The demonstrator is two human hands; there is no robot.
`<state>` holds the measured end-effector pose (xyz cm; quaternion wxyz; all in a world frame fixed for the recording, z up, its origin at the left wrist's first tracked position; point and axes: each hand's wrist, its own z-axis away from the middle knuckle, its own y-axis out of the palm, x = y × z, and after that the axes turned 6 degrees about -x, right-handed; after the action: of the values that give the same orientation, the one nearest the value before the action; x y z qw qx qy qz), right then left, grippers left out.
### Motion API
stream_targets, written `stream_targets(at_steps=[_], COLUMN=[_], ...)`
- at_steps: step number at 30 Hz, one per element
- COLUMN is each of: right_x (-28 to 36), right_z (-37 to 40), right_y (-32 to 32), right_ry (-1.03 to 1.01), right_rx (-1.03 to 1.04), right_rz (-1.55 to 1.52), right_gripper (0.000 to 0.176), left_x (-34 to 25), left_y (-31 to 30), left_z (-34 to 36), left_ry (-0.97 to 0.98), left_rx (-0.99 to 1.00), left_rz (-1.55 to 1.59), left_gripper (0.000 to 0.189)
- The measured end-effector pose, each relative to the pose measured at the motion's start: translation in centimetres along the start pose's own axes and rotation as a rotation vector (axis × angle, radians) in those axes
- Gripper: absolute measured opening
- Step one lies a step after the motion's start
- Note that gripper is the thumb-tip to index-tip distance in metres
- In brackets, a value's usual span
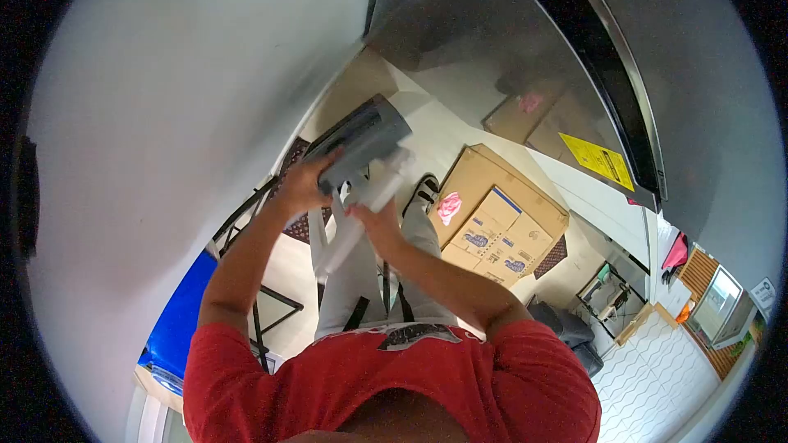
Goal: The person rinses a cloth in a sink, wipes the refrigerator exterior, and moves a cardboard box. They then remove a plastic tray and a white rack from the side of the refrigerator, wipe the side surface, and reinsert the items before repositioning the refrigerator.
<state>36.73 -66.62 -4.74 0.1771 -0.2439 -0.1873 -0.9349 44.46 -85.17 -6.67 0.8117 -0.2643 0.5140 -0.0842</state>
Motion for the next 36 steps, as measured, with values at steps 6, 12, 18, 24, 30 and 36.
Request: stream_targets(at_steps=[6, 12, 18, 24, 30, 36], right_x=[-0.5, 3.0, 0.8, -0.6, 1.8, 1.8], right_z=[-9.8, -14.9, -17.9, -18.3, -17.7, -16.4], right_y=[3.1, 6.4, 10.1, 10.9, 9.0, 4.7], right_ry=[0.045, 0.089, 0.267, 0.249, 0.454, 0.302], right_rx=[-0.272, -0.217, -0.031, 0.186, 0.222, 0.235], right_rz=[0.041, 0.086, 0.141, 0.127, 0.272, 0.42], right_gripper=[0.063, 0.066, 0.073, 0.09, 0.077, 0.056], left_x=[9.3, 11.0, 9.9, 8.7, 8.3, 8.0], left_y=[0.0, -2.5, -3.0, -1.6, -0.2, -0.4], left_z=[-4.1, -5.8, -4.7, -3.0, -0.6, -0.6], left_ry=[-0.205, -0.241, -0.156, -0.063, -0.07, -0.123], left_rx=[0.053, -0.05, -0.269, -0.42, -0.479, -0.411], left_rz=[-0.043, -0.129, 0.086, -0.271, -0.514, -0.56], left_gripper=[0.09, 0.088, 0.069, 0.057, 0.058, 0.06])
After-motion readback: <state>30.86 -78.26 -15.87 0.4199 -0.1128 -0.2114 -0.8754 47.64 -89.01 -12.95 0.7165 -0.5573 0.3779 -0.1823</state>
